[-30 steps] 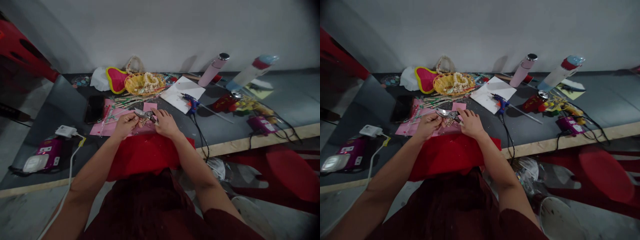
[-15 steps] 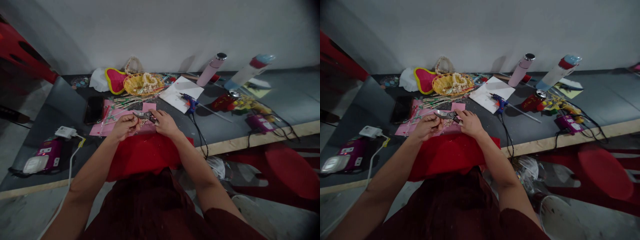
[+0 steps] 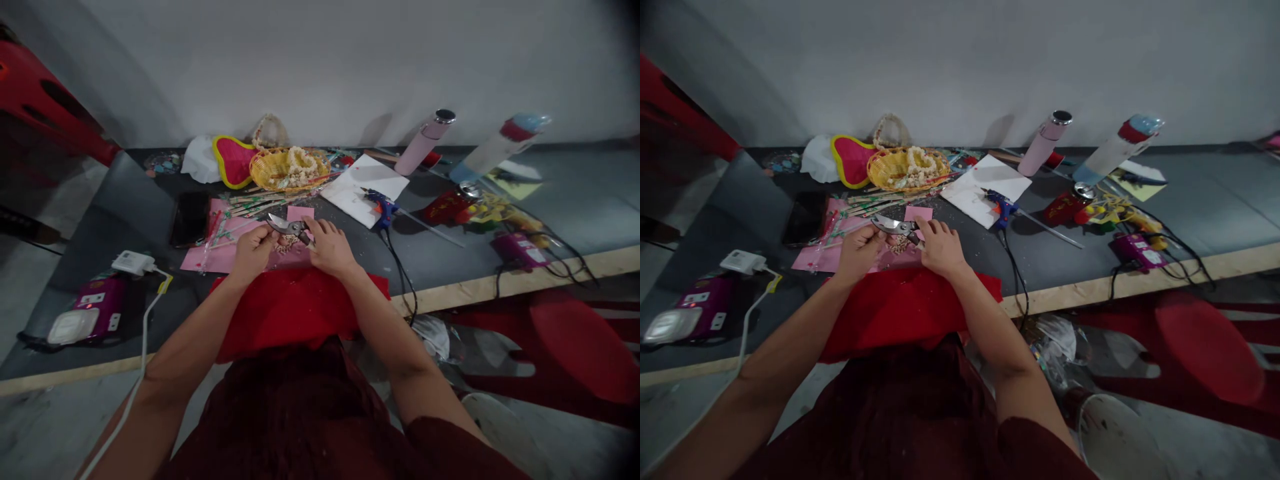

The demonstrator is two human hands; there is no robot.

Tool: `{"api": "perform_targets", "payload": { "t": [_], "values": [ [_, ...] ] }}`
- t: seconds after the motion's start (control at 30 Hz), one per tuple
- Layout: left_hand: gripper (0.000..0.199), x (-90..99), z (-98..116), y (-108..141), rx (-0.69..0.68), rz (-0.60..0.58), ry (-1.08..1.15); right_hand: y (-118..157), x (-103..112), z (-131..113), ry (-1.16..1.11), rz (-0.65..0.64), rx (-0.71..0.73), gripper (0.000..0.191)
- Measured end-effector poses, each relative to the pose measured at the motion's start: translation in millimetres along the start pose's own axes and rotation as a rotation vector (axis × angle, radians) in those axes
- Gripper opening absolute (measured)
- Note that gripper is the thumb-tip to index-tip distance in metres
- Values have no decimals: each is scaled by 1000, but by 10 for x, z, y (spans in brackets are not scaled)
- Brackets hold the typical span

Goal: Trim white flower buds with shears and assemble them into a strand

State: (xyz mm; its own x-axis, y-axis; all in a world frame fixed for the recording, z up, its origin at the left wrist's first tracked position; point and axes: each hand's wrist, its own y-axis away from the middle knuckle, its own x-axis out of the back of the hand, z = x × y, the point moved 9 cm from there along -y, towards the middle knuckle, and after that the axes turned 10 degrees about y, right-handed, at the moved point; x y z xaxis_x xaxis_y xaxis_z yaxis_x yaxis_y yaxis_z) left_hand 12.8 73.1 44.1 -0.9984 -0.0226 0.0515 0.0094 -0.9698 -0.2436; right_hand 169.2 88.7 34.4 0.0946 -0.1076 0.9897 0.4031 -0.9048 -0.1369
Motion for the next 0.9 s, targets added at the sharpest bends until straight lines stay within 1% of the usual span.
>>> {"api": "perform_targets", "payload": {
  "t": [0.13, 0.23, 0.3, 0.43, 0.6, 0.67, 0.73, 0.8, 0.9],
  "values": [
    [26, -20, -114, -30, 75, -92, 66, 3, -11, 16, 11, 2, 38, 63],
    [22, -64, -234, -24, 219, -173, 216, -6, -38, 34, 9, 1, 68, 62],
    [23, -95, -288, 5, 324, -207, 307, -14, -61, 40, 4, -7, 86, 61],
    [28, -157, -311, 86, 468, -278, 424, -21, -62, 29, -23, 5, 128, 61],
    [36, -225, -309, 185, 558, -400, 540, -7, -21, -30, -99, 32, 220, 62],
    [37, -241, -320, 196, 569, -422, 557, -6, -21, -36, -110, 27, 236, 62],
    [36, -229, -344, 165, 553, -381, 530, -12, -14, -10, -108, 40, 212, 61],
    [33, -170, -342, 88, 475, -268, 459, -20, -10, 34, -104, 58, 153, 56],
    [26, -47, -186, -16, 227, -87, 273, -22, -31, 69, -95, 56, 70, 51]
  ]
}}
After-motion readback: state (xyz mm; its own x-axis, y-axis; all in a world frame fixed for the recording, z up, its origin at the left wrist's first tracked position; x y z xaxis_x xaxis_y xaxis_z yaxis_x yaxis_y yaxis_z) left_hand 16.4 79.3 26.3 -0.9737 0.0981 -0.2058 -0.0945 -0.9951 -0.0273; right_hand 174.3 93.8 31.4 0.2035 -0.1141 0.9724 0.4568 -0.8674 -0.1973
